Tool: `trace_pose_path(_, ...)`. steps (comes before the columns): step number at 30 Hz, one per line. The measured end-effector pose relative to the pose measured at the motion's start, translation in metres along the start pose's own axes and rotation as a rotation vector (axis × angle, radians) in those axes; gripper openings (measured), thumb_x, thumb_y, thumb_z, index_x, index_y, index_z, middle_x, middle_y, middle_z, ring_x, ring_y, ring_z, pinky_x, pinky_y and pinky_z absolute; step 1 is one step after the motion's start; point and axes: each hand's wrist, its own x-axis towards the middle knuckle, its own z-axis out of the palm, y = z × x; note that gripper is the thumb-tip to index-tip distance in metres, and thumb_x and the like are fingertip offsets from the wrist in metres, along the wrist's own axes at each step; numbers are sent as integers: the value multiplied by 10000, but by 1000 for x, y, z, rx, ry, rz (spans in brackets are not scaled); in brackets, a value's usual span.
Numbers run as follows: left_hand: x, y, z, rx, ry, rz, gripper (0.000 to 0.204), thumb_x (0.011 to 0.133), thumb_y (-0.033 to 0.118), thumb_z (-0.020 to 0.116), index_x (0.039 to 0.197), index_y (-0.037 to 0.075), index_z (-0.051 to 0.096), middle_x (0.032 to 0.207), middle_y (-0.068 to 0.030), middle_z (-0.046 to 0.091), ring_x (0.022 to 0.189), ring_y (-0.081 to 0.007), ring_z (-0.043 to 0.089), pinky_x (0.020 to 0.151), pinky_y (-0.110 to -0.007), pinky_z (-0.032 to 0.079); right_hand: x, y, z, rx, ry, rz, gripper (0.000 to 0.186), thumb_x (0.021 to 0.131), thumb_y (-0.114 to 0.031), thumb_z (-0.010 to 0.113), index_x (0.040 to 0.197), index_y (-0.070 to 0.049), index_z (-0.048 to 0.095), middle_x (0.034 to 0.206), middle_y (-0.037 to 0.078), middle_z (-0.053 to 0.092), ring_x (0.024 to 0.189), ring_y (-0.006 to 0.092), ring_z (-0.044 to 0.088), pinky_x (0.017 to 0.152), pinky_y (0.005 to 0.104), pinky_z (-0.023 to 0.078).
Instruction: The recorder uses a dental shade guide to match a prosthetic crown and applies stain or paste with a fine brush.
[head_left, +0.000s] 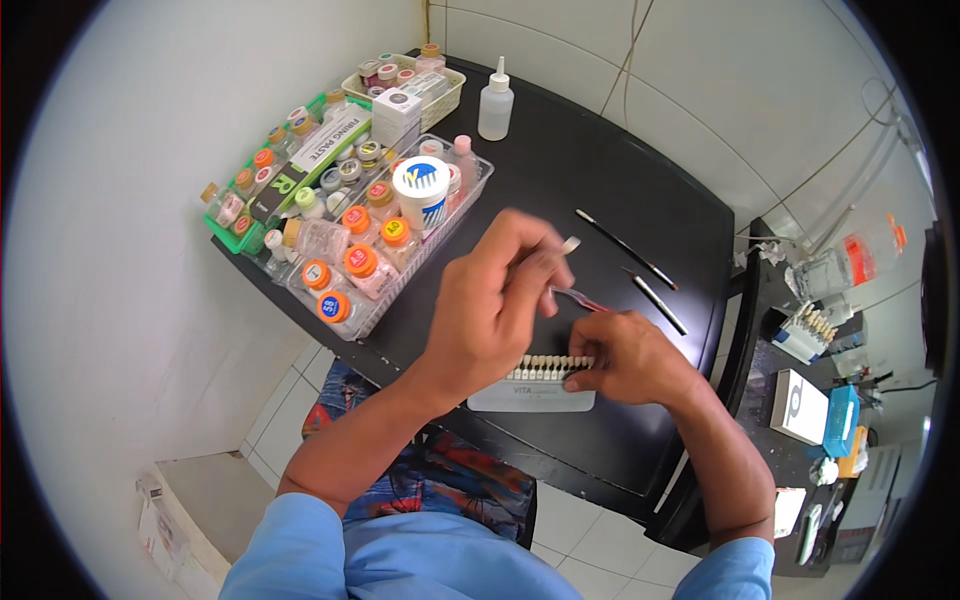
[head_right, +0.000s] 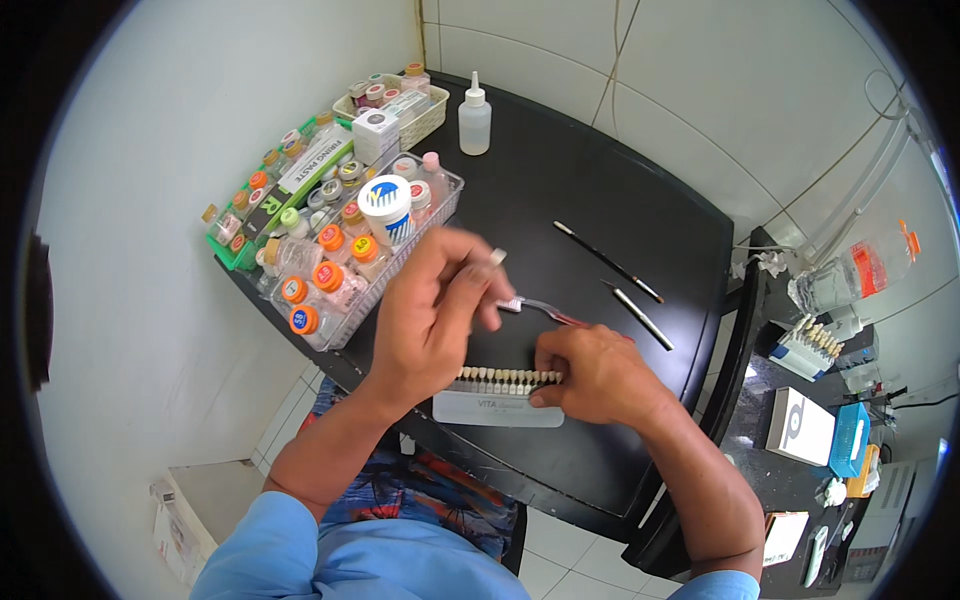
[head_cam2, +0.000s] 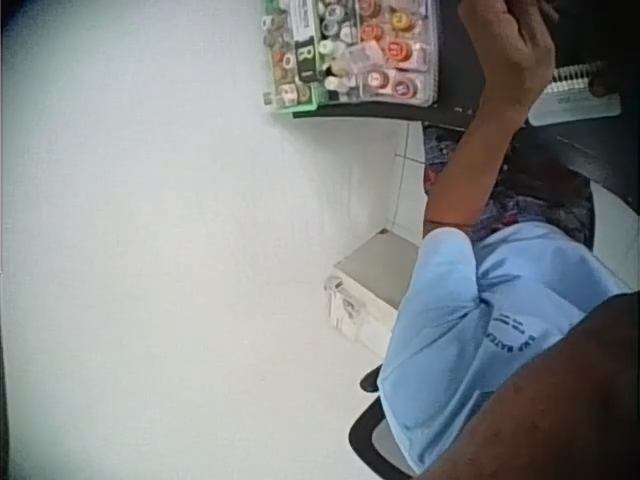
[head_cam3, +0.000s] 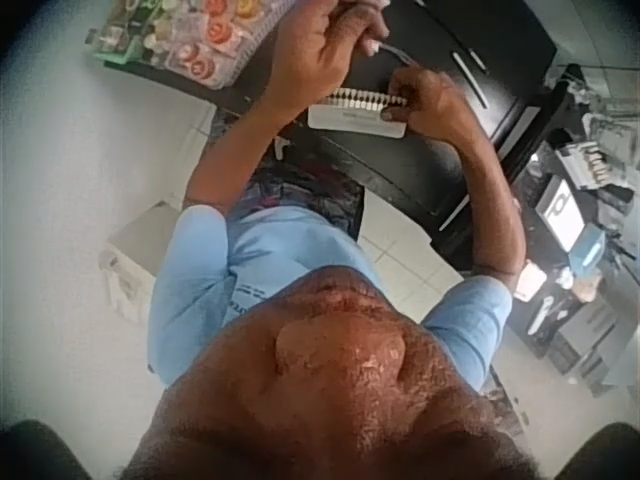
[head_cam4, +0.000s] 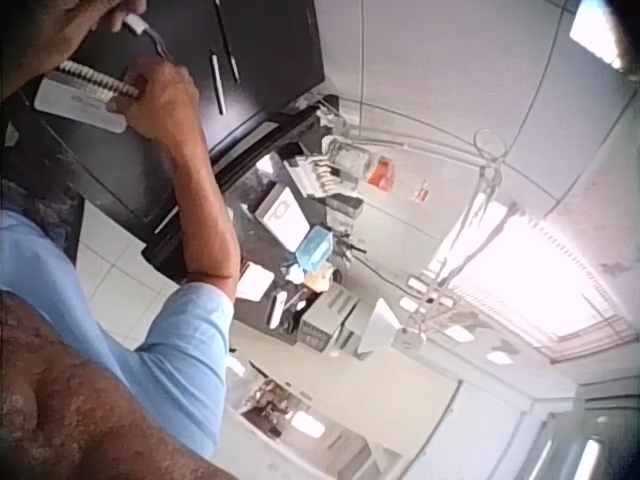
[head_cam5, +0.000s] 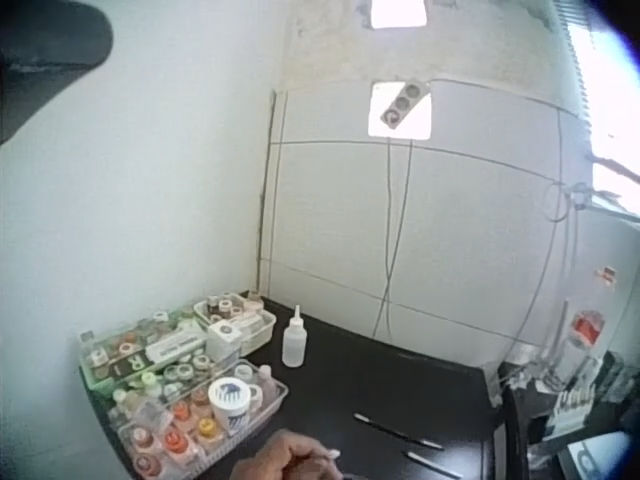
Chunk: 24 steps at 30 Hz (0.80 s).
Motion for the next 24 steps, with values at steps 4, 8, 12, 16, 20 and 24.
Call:
trace_pose_path(4, 59, -14, 31, -152, -65, -72, 71, 1174, 67, 568, 1231, 26, 581, 981, -82, 717, 832, -126, 720, 731, -255, 558, -2, 1, 5, -121, 2, -61, 399, 759, -202, 992, 1017, -53, 726, 861, 114, 765, 855, 335, 760, 773, 459, 570)
trace_pose_path(8, 75, -69, 49, -237, -60, -159, 83, 1163, 58, 583, 1231, 12, 577, 1050, -89, 708, 890, -147, 781, 712, -255, 588, -6, -4, 5, -261, 23, -134, 398, 817, -261, 954, 1086, -75, 728, 1012, 122, 764, 990, 375, 765, 840, 498, 585)
trace_pose_path(12, 60, -76, 44, -178, -100, -221, 91, 1136, 37, 607, 1217, -5, 600, 1124, -85, 673, 897, -165, 817, 703, -258, 625, -15, -14, -19, -319, 116, -78, 345, 875, -231, 913, 1142, -89, 747, 1055, 114, 761, 1001, 365, 783, 864, 490, 610)
trace_pose_path(16, 55, -70, 36, -79, -112, -251, 108, 1129, 45, 620, 1218, -15, 623, 1144, -85, 674, 867, -147, 809, 686, -250, 605, -7, 31, -74, -304, 465, 100, 117, 953, -119, 789, 1061, -81, 768, 987, 153, 801, 947, 408, 772, 846, 521, 594)
trace_pose_path(20, 51, -65, 44, -88, -147, -287, 126, 1125, 56, 628, 1218, -18, 669, 987, -50, 701, 774, -100, 755, 654, -240, 570, 0, 99, -67, -334, 711, 62, 142, 959, -131, 801, 1087, -68, 790, 1005, 120, 763, 1010, 380, 745, 876, 494, 595)
trace_pose_path(24, 48, -64, 41, -83, -144, -333, 122, 1117, 72, 645, 1184, -23, 684, 824, -5, 678, 727, -74, 718, 649, -235, 555, 12, 110, -59, -281, 614, 105, 207, 940, -160, 841, 1128, -73, 845, 1045, 126, 749, 1045, 376, 733, 895, 479, 594)
